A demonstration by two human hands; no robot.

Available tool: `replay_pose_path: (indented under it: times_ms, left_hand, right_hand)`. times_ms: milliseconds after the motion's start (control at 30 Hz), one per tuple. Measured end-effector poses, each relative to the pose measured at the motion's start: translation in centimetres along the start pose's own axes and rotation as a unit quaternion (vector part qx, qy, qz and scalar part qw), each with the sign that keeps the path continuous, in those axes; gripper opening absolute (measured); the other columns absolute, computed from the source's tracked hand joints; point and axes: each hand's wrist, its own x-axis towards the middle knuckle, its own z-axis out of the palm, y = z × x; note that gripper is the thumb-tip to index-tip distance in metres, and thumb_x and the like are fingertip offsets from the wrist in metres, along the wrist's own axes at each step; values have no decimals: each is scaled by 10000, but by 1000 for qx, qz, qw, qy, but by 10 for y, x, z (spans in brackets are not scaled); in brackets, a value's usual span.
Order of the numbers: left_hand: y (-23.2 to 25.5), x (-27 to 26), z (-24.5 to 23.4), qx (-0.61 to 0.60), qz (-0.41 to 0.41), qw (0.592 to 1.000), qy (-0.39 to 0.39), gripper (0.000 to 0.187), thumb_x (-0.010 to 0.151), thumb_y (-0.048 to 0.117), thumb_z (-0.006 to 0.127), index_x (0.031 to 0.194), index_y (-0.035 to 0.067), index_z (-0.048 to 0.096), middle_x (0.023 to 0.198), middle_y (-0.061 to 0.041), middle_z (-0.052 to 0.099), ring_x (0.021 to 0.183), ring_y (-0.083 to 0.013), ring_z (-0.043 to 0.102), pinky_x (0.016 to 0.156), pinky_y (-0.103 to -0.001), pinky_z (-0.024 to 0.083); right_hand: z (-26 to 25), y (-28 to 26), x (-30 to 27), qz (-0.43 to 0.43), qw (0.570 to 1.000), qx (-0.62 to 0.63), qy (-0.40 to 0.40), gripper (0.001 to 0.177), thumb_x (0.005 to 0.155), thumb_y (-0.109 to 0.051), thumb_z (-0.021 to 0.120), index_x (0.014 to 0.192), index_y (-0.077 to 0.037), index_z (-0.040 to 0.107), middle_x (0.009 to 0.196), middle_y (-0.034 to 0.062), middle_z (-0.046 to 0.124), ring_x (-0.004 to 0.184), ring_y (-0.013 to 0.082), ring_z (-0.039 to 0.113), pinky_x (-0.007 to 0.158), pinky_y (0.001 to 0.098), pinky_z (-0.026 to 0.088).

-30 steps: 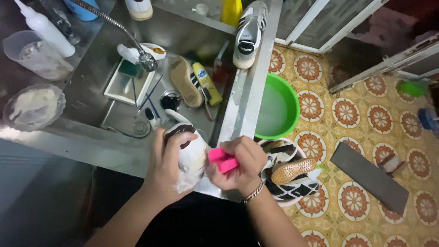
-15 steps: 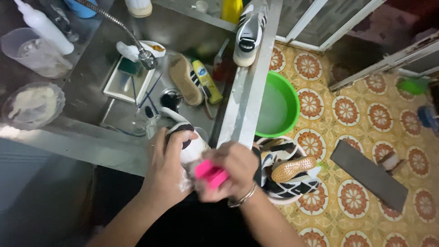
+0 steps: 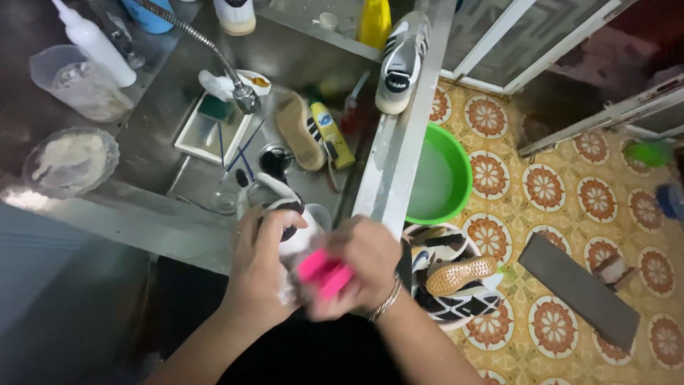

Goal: Cleaning white sneakers at a sink using a brush and foam cleaner.

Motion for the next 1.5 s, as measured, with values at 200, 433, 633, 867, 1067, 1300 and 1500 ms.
replay_pose_path:
  times_ms: [200,433,633,867,1067,1300,1500]
  left_hand:
    - [2,2,-2,5,2,999,39,622,642,168,849,1181,92,547,1177,-170,587,1116,-404,550,951,-473,447]
    - [4,-1,-7,-11,-9,998,62,602,647,155,862,1159,97,551,1190,-152,609,1105,-390,572,945,-462,461]
    - [-3,-2,-9,-15,-15,997,74,584,679,146,864,1165,104,543,1187,-137,614,1119,-365,587,958,-442,466]
    - [-1,-1,-9,0,-6,997,74,605,634,150,874,1146,98,555,1166,-154,599,1081,-373,553,928,-440,459]
    - [-2,-6,-13,-18,-14,998,62,583,679,150,864,1167,104,548,1174,-136,606,1104,-360,573,949,-424,456]
    - [-4,-7,-14,-6,-12,998,67,576,666,148,860,1149,97,551,1168,-145,604,1097,-373,570,944,-440,444]
    - [-4,-5,-12,-18,4,997,68,601,638,122,852,1155,90,548,1175,-151,589,1116,-380,566,957,-437,450]
  right_hand:
    - [4,17,-7,8,1000,1,14,310,636,-233,748,869,-47,660,802,101,674,682,259,682,606,336,549]
    - [5,36,-16,26,999,-23,-13,286,656,-259,792,807,-72,638,832,92,708,718,249,696,625,328,544]
    - [9,-30,20,-41,998,27,-29,278,672,-266,742,873,-77,707,832,72,680,778,251,697,725,375,586]
    - [20,20,-6,38,997,25,62,226,657,-182,781,793,-92,625,798,72,669,726,233,693,637,311,556]
    - [6,20,-9,6,998,-4,-62,327,632,-213,812,899,-72,687,850,86,679,765,263,685,662,346,548]
    - [10,6,5,-45,997,-5,-57,366,628,-268,813,910,-88,665,838,74,679,756,261,689,680,367,558]
    - [16,10,-2,-47,997,39,-42,348,680,-298,800,903,-87,636,874,73,690,761,272,696,675,367,557]
